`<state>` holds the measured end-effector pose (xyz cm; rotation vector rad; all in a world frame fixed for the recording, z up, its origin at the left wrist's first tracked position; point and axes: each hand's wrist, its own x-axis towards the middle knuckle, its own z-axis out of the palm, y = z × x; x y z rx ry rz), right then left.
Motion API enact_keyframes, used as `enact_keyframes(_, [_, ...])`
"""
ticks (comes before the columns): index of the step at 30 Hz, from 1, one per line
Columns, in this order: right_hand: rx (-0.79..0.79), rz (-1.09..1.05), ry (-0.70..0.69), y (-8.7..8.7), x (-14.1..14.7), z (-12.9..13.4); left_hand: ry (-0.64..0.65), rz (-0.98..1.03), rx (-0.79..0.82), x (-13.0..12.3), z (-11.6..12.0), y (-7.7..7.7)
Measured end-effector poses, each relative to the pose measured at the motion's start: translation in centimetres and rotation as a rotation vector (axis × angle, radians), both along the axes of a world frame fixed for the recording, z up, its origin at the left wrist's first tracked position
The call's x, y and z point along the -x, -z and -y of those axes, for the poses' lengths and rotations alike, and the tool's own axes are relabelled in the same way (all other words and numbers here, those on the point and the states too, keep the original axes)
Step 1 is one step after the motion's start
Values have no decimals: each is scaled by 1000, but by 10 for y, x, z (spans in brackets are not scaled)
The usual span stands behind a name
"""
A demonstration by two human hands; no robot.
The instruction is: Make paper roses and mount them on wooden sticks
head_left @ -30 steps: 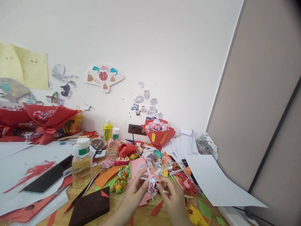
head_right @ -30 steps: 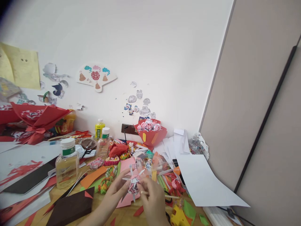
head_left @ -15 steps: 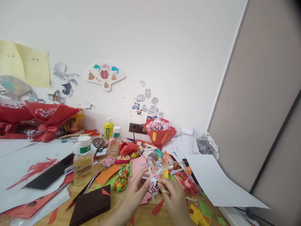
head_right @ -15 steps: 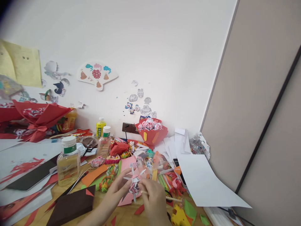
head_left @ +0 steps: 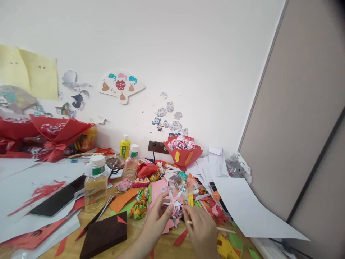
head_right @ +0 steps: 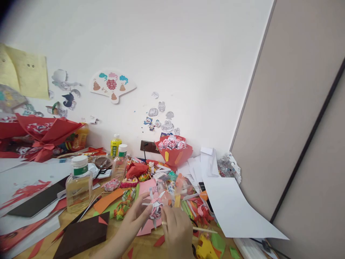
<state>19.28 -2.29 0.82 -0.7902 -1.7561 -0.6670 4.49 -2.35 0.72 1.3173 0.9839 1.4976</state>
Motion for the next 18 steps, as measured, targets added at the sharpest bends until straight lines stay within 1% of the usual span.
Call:
enact_keyframes(2, [11, 4, -4, 1, 0, 0, 10, 4, -2, -1, 1, 1])
enact_keyframes(4, [52, 11, -37, 2, 0, 0, 3, -7, -2, 0, 0, 2])
enact_keyframes(6, [154, -3, -91, 1, -1, -1, -11, -36, -4, 2, -2, 3])
enact_keyframes(10, [420, -51, -211, -2, -3, -1, -21, -102, -13, 6, -7, 7])
enact_keyframes(12, [483, -78, -235, -3, -4, -1, -15, -125, -13, 7, -8, 8])
enact_keyframes(14, [480, -87, -222, -3, -4, 0, -8, -141, -18, 8, -8, 9])
enact_keyframes(15, [445, -80, -205, -3, -3, 0, -10, -146, -24, 8, -8, 9])
enact_keyframes(18, [265, -49, -115, -3, -2, 2, -34, -153, -38, 7, -7, 10])
